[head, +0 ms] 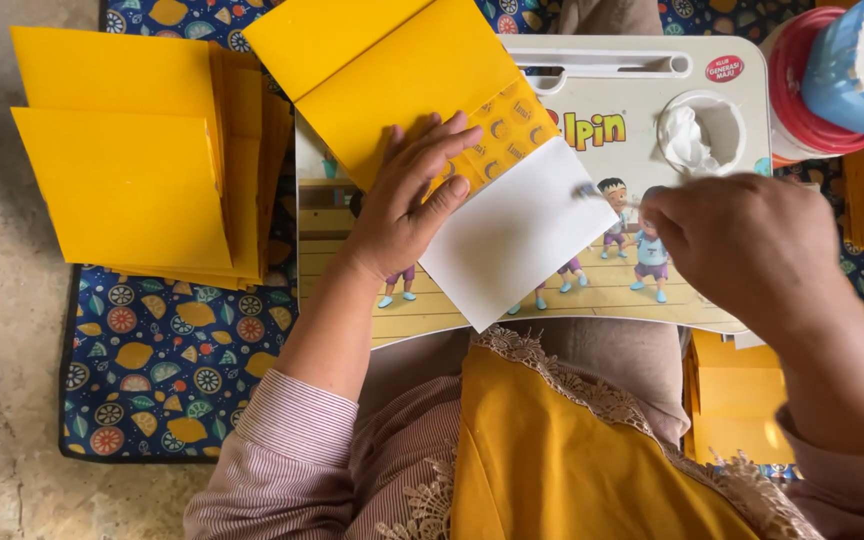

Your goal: Assembling yellow paper packaging by folding sheets and applying glue with a cotton swab.

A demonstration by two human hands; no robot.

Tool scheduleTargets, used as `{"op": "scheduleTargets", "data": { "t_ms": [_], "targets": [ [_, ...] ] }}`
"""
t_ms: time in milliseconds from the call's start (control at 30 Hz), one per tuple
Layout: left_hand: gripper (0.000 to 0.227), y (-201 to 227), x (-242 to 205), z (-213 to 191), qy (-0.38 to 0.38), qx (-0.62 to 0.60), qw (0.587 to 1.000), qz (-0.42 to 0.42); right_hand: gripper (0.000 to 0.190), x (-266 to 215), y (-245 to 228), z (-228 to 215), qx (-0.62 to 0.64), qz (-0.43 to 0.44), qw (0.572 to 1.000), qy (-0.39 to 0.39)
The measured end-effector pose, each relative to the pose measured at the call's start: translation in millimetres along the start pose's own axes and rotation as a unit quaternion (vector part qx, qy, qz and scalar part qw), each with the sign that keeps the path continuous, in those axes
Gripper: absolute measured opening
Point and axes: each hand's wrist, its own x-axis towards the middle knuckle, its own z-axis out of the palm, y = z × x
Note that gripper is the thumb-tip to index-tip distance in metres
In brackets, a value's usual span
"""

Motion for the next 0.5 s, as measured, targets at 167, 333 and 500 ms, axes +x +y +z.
{"op": "scheduleTargets", "data": {
  "t_ms": [167,333,500],
  "targets": [
    [0.043,3,0,-1,0.008,-0.006,1.000,0.004,0.008,-17,22,-22,0.055,0.033,0.995,-0.070],
    [0.044,3,0,1,0.003,-0.001,1.000,0.002,0.008,6,10,-10,0.019,0.017,0.999,0.032],
    [0.043,8,1,-3,0.005,-0.008,1.000,0.001,0.006,31,-2,15,0.037,-0.009,0.996,0.082]
  ]
}}
